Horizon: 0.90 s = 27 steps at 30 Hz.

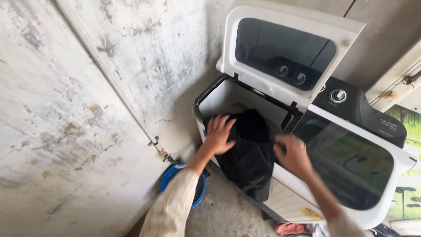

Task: Adding detergent and clothes to a top-loading washing machine.

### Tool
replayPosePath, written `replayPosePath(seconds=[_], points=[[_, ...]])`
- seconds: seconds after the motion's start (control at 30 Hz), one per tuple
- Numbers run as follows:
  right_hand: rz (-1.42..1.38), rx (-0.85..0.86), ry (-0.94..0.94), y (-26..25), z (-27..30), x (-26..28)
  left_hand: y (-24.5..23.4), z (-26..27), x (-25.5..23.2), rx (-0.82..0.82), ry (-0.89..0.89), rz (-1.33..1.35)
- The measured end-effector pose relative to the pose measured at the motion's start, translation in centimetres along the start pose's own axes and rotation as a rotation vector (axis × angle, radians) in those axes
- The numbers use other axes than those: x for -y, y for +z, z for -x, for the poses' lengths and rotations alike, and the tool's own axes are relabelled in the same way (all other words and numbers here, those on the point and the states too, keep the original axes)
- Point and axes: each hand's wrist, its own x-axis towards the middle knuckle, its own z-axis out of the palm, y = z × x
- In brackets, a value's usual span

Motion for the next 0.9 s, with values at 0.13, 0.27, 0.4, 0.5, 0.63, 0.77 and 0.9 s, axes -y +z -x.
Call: replayPosePath(seconds=[0.13,0.27,0.4,0.5,0.63,0.77,0.9], points=[[0.565,0.085,-0.015,4.1,9.3,2.5,9.3,8.1,2.8,0.001,-0.461,0.236],[0.355,0.204,-0.064,3.4,9.6,5.7,13.2,10.7,3.3,0.411,-0.763,0.222],[0.625,-0.073,-0.382,4.6,6.0,4.0,14.5,8.8,2.1,0.397,-1.002,0.406],[0.426,0.248,-0.258,5.2,4.8,2.3,19.5,7.1,3.3,0.199,-1.046,0.534],[-0.187,0.328,0.108,3.2,1.6,1.4,20.5,4.4,5.2,-0.373,-0.786,0.576],[-0.361,0.281,0.382,-0.3,-7.9,-0.4,4.6,-2.1,2.3,-0.268,-0.932,0.722],[-0.530,-0.017,0.438,0.9,-17.1,-4.9,4.1,-11.4,5.7,-0.575,-0.364,0.661]])
